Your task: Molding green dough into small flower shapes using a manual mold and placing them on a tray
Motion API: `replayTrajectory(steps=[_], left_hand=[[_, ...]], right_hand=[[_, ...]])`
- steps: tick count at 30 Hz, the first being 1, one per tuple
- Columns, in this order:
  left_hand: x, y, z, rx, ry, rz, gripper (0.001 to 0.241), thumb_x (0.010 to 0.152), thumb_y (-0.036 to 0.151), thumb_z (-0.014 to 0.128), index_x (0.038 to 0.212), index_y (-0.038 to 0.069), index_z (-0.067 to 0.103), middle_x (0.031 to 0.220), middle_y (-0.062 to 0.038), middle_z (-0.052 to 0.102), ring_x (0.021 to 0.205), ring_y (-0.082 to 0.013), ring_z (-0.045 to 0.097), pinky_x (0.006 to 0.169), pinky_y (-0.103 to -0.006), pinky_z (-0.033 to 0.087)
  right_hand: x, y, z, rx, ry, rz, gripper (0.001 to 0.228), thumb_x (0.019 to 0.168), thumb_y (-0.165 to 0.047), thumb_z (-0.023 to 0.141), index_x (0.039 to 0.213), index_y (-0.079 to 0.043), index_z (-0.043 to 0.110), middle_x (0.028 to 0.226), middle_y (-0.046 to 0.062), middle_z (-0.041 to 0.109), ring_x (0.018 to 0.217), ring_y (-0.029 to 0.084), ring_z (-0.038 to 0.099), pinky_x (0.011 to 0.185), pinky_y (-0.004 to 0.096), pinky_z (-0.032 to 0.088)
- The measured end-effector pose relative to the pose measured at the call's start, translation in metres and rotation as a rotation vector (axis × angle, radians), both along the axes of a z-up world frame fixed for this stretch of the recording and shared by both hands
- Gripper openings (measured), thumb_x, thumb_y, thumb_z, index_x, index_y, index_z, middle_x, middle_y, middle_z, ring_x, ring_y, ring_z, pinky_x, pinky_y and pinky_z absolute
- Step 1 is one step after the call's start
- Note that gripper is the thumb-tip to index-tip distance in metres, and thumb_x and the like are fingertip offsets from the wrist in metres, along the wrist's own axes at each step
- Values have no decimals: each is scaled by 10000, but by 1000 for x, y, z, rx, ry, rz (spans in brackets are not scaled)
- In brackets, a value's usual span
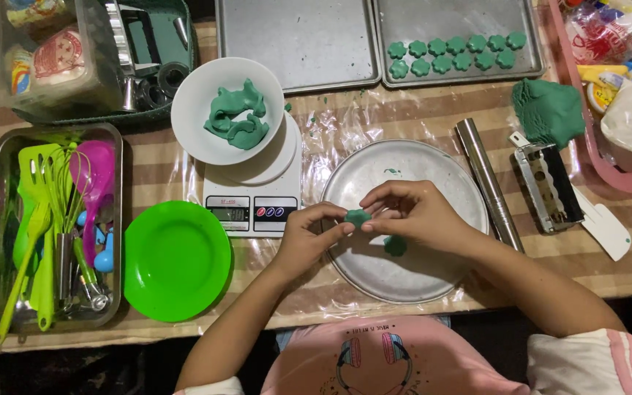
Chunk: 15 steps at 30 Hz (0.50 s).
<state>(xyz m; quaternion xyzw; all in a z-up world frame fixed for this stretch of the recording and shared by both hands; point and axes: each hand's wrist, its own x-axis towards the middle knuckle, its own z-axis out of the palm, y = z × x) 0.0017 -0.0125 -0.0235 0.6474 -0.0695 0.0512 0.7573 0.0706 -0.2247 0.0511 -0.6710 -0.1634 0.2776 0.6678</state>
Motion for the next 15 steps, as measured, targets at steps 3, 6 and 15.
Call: replayTrajectory(steps=[3,6,15], left_hand=[[-2,-2,0,-27,28,8,195,839,87,862,1002,20,779,844,-106,756,830,-110,651,748,-288,528],[-4,-4,12,-86,84,15,268,842,108,855,1073,17,752,878,-110,755,846,-117,660,767,-288,546],[-7,1,30,-94,245,55,200,927,163,742,1088,57,688,1023,-69,696,949,-166,664,807,-274,576]], right_hand=[[1,-1,-3,-3,-12,12,334,735,86,860,1052,68,757,891,174,762,835,184,731,736,326,668],[14,-7,3,-78,-85,12,329,723,22,886,1034,28,780,871,137,768,828,162,706,738,323,647],[212,-40,4,-344,-312,-265,150,988,-66,753,1112,-106,678,1086,48,737,983,126,735,897,228,635]])
